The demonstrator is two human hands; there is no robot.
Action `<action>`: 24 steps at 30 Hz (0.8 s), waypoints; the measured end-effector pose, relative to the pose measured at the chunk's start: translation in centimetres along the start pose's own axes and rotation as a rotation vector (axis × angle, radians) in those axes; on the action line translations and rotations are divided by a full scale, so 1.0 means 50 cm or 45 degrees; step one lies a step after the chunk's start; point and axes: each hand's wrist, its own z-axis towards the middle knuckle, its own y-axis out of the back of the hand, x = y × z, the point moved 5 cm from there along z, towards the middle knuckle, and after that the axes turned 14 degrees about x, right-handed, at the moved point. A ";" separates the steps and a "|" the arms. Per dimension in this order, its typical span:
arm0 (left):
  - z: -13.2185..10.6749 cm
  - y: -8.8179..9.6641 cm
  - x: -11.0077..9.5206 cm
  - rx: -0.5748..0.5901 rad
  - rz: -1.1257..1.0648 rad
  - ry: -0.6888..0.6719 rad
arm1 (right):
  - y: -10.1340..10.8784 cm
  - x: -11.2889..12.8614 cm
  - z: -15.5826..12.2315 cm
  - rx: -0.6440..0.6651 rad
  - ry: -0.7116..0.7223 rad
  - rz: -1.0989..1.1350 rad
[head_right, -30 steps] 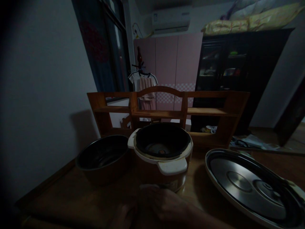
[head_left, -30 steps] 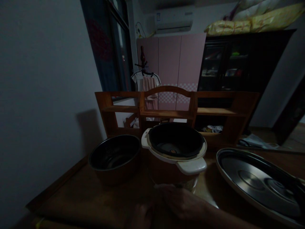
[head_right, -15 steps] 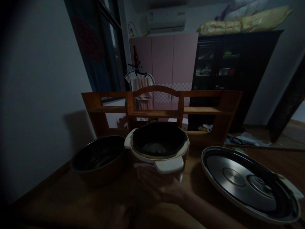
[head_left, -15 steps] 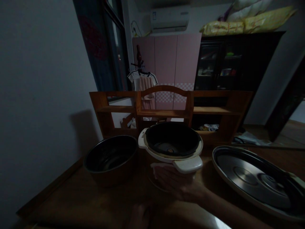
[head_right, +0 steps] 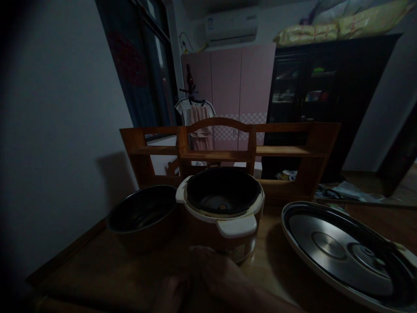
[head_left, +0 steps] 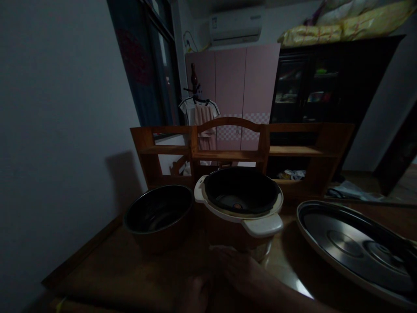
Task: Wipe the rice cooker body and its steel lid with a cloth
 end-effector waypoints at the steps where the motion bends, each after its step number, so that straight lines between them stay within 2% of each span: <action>1: 0.001 0.001 -0.001 -0.004 -0.005 -0.009 | 0.001 0.001 -0.010 0.021 0.025 0.024; 6: 0.003 0.001 0.001 -0.022 -0.035 -0.023 | 0.011 -0.011 -0.076 0.021 0.154 -0.116; 11: 0.008 0.004 0.001 -0.033 0.026 0.026 | 0.047 -0.044 -0.113 0.014 0.158 -0.275; 16: 0.005 0.006 -0.011 -0.046 -0.042 -0.022 | 0.105 -0.064 -0.074 -0.098 0.122 -0.385; 19: -0.001 0.009 -0.012 -0.079 -0.061 0.028 | 0.128 -0.056 -0.031 -0.165 0.052 -0.449; 22: -0.006 0.012 -0.010 -0.090 -0.102 0.099 | 0.129 -0.036 0.003 -0.204 -0.050 -0.475; 24: -0.009 0.013 -0.006 -0.105 -0.137 0.126 | 0.110 -0.024 0.017 -0.168 -0.086 -0.424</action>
